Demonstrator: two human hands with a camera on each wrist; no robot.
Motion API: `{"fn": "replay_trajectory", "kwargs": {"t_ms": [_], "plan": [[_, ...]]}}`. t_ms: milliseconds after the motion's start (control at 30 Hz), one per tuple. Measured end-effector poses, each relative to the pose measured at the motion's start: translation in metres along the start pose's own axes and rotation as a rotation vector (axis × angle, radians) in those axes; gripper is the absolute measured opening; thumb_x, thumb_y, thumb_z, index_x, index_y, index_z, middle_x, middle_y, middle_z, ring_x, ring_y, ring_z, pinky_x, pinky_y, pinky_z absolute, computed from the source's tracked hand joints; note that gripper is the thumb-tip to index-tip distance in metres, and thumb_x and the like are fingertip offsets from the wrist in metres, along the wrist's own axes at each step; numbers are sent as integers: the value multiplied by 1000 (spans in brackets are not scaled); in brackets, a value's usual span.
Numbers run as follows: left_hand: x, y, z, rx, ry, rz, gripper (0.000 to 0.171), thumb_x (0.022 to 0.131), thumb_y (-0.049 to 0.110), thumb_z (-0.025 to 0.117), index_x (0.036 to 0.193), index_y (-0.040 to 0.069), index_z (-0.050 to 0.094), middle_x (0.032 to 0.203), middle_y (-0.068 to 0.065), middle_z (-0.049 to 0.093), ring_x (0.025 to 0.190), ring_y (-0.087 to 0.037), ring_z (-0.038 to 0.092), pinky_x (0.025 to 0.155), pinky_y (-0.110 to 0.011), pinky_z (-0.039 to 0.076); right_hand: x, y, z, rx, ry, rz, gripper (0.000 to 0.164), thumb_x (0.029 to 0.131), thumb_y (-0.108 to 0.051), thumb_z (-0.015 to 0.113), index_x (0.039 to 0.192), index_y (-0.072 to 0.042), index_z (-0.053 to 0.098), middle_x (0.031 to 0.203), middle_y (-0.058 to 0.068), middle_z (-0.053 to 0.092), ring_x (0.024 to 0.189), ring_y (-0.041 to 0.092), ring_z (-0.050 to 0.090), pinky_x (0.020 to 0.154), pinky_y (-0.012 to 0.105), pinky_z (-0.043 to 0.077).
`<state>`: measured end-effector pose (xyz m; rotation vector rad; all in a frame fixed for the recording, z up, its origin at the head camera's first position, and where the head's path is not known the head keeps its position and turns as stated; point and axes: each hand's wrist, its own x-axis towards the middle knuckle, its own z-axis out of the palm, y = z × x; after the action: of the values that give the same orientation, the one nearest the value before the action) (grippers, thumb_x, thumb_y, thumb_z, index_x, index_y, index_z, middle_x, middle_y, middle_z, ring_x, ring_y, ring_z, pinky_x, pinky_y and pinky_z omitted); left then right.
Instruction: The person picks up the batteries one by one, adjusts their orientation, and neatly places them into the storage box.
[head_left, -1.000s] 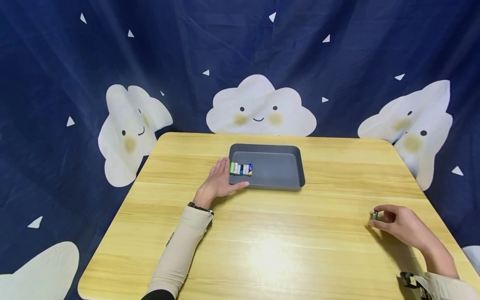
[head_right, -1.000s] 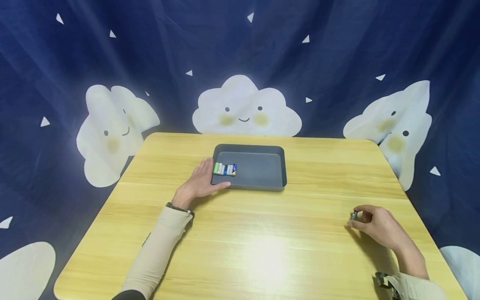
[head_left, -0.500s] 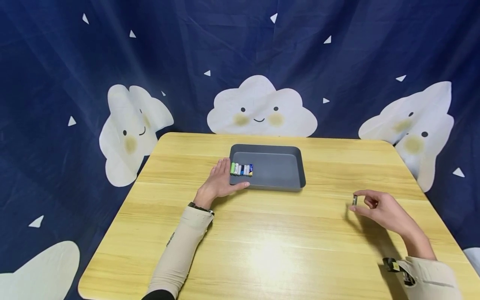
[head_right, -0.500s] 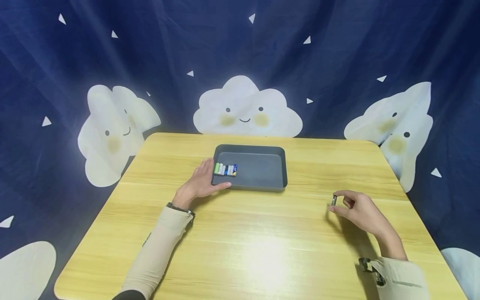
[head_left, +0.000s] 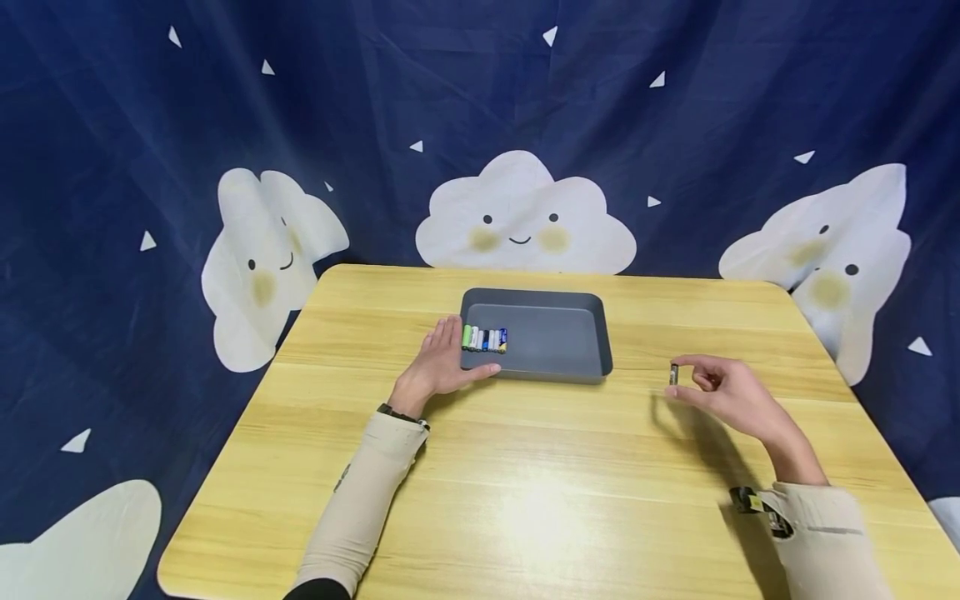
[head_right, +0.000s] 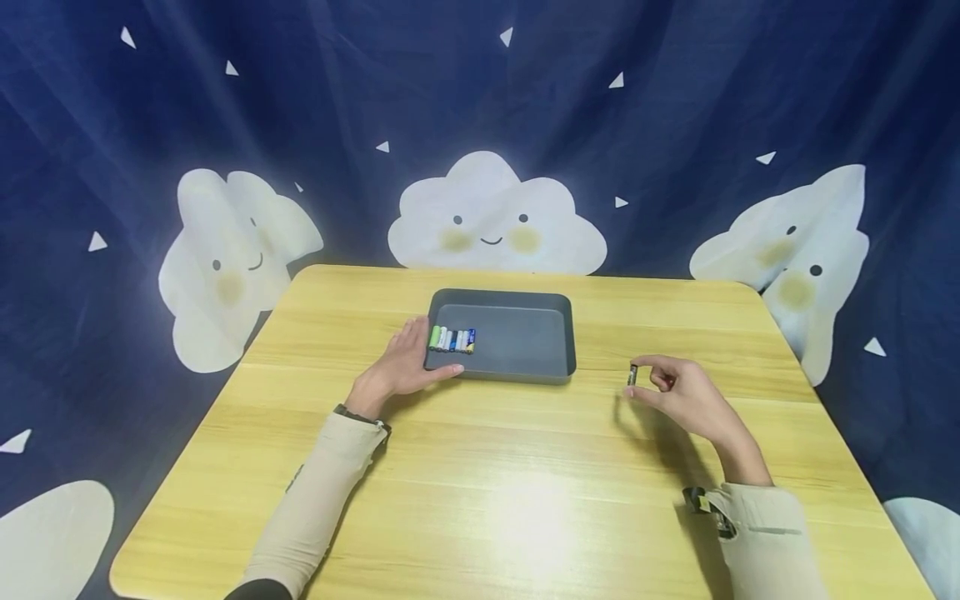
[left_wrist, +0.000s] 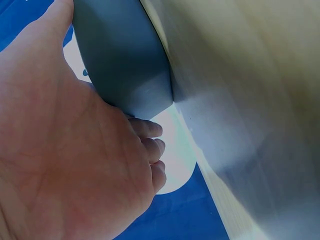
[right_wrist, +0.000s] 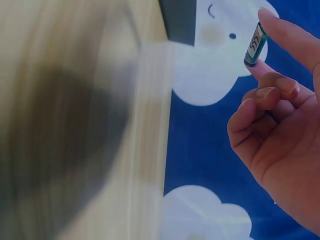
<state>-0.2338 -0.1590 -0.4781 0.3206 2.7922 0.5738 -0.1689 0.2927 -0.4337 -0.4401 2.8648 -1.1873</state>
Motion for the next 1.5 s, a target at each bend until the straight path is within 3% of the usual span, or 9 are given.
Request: {"fn": "replay_trajectory", "kwargs": {"t_ms": [400, 900, 1267, 1500], "plan": [[3, 0, 1, 7, -15, -22, 125, 89, 80, 53, 165, 3, -10, 175, -17, -10, 164, -31, -8, 134, -50, 3, 32, -18, 24, 89, -28, -27, 47, 91, -22, 81, 129, 2, 66, 67, -6, 32, 58, 3, 29, 57, 25, 34], [8, -6, 6, 36, 19, -3, 127, 87, 82, 53, 165, 2, -8, 175, -17, -11, 164, -31, -9, 134, -50, 5, 74, -42, 62, 264, -98, -56, 49, 92, -22, 80, 131, 2, 65, 67, -4, 31, 60, 7, 30, 64, 24, 35], [5, -3, 3, 61, 30, 11, 127, 88, 81, 52, 164, -1, -6, 174, -19, -11, 164, -33, -9, 134, -50, 5, 97, -52, 90, 341, -132, -56, 54, 92, -27, 80, 135, 1, 64, 66, -1, 27, 56, 10, 22, 58, 28, 27], [5, -2, 3, 68, 33, 11, 125, 89, 81, 52, 164, -1, -6, 174, -19, -10, 164, -32, -8, 134, -49, 6, 110, -57, 110, 390, -120, -73, 54, 94, -23, 78, 138, 2, 62, 66, -3, 25, 57, 10, 21, 61, 27, 26]]}}
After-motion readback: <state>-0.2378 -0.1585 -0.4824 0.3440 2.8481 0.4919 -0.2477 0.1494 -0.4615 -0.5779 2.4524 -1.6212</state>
